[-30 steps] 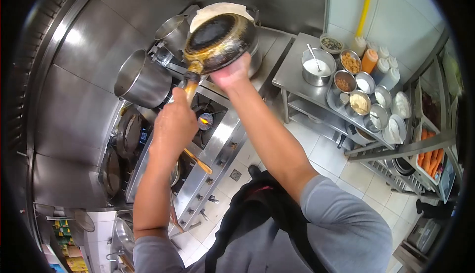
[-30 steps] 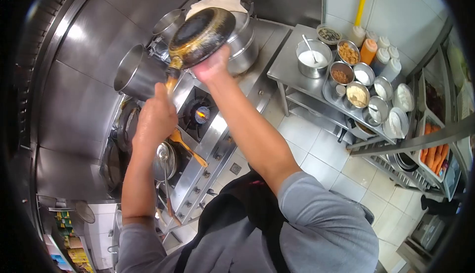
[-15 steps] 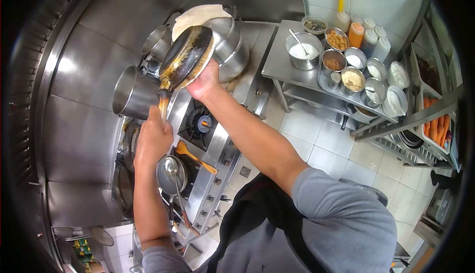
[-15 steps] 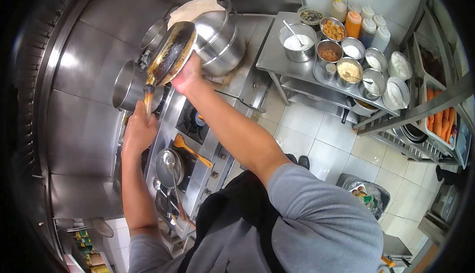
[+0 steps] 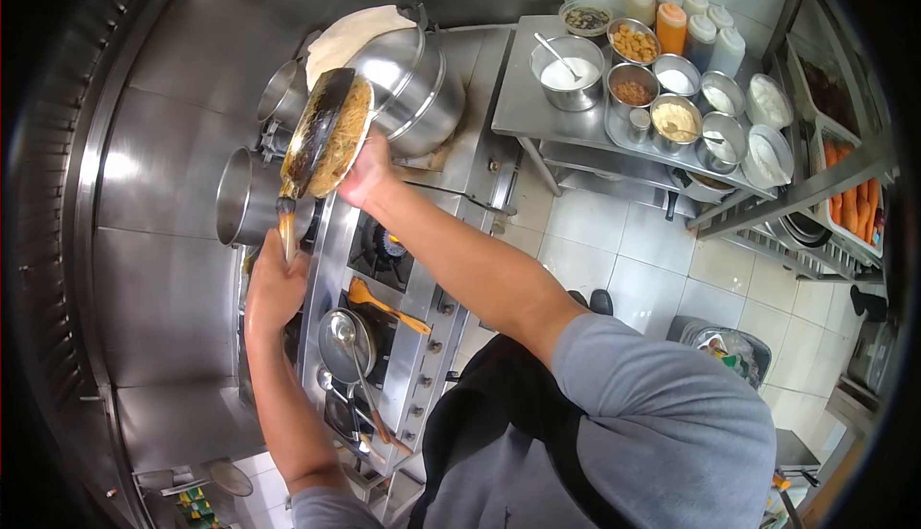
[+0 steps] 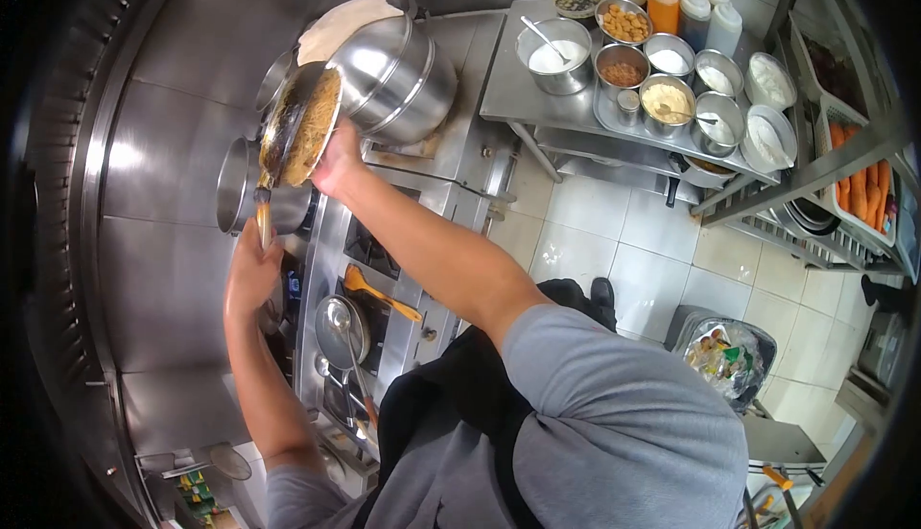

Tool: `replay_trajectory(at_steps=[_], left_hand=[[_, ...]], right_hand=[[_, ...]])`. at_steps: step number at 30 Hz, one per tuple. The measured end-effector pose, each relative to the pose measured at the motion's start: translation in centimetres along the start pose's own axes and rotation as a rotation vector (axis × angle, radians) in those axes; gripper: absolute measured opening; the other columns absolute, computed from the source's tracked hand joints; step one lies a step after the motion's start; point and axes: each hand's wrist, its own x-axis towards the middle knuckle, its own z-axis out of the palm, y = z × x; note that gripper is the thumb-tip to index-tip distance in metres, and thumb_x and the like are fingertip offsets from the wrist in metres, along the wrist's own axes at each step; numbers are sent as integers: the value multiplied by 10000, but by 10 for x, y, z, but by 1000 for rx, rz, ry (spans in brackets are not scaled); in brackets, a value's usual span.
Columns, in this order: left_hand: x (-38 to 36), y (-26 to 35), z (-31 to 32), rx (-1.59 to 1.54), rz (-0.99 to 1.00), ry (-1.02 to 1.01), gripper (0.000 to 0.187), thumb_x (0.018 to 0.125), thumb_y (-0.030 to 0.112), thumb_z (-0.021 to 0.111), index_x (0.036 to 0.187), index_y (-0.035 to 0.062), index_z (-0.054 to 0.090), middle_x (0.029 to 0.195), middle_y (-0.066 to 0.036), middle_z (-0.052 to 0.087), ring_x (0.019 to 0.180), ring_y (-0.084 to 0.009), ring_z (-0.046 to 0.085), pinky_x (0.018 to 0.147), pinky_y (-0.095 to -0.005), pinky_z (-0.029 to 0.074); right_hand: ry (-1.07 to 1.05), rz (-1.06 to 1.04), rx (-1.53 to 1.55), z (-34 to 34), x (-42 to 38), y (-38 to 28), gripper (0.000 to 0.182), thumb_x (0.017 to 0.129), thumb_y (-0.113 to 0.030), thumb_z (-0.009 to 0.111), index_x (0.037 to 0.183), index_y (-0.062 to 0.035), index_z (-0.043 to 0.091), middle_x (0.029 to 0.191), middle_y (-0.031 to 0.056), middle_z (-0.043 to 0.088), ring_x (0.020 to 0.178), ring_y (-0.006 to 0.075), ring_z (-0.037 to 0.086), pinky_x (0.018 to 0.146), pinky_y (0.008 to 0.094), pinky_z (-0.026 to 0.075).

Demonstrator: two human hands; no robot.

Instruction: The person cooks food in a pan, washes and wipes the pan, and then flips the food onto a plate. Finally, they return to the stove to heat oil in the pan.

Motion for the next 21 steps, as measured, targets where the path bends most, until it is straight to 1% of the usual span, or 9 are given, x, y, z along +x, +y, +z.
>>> replay_trajectory(at_steps=[4, 12, 13, 14, 15, 16, 17, 18, 21], left_hand=[[5, -8, 2, -23, -14, -32, 174, 862, 77, 542, 1010, 2, 491, 824, -208, 584, 761, -344, 579, 732, -422, 457], [-1, -13, 25, 110, -17, 90, 192, 851, 55, 517, 1026, -23, 507, 811, -256, 623, 779, -398, 642, 693, -469, 479], [-1, -11, 33, 101, 19, 75, 258, 854, 44, 501, 1102, -30, 507, 779, -258, 643, 752, -403, 669, 661, -475, 511], [-5, 7, 32, 13, -104, -14, 349, 833, 59, 561, 1169, -23, 516, 969, -272, 643, 892, -402, 651, 759, -449, 515], [-3, 19, 31, 392, -104, -180, 336, 826, 76, 582, 1131, -53, 522, 885, -272, 654, 823, -432, 654, 711, -471, 532], [-3, 2, 39, 514, -34, -226, 386, 816, 101, 604, 1137, -74, 481, 811, -270, 653, 785, -449, 651, 683, -494, 532], [-13, 5, 41, 306, 6, -42, 472, 806, 116, 608, 1190, -70, 406, 775, -287, 640, 784, -442, 654, 679, -497, 525], [-9, 3, 52, 233, -141, -5, 537, 802, 120, 611, 1217, -79, 334, 746, -302, 627, 759, -455, 645, 661, -517, 510], [-19, 17, 55, 129, -197, -13, 507, 796, 115, 612, 1185, -70, 344, 739, -309, 621, 737, -474, 631, 643, -537, 495]], right_hand=[[31, -5, -42, -6, 4, 1, 481, 966, -426, 354, 1197, -67, 577, 1173, 106, 632, 1078, 262, 604, 981, 425, 458], [61, -16, -49, -13, 13, 9, 446, 929, -451, 420, 1036, -71, 628, 1019, 97, 660, 944, 272, 617, 879, 436, 490], [288, 3, -47, -8, 8, 11, 454, 917, -468, 423, 994, -73, 634, 991, 99, 657, 930, 284, 606, 877, 454, 479], [477, 32, -94, -25, 12, 10, 605, 934, -541, 363, 1245, -54, 544, 1242, 180, 556, 1140, 309, 504, 1011, 502, 376], [407, 143, -66, -19, 9, 10, 605, 934, -541, 363, 1245, -54, 544, 1242, 180, 556, 1140, 309, 504, 1011, 502, 376], [251, 130, -49, -9, 3, 8, 559, 951, -454, 331, 1264, -29, 515, 1241, 195, 555, 1140, 335, 524, 1011, 522, 391], [104, 103, -23, -3, -1, 5, 516, 969, -367, 299, 1282, -3, 486, 1240, 210, 553, 1139, 361, 544, 1011, 541, 405], [-43, 68, -124, -19, 4, -2, 474, 970, -324, 307, 1256, -9, 516, 1247, 193, 567, 1149, 344, 552, 1026, 525, 408], [58, 48, -119, -13, -13, -8, 450, 972, -311, 327, 1235, -16, 543, 1241, 167, 589, 1135, 315, 567, 1022, 489, 421]])
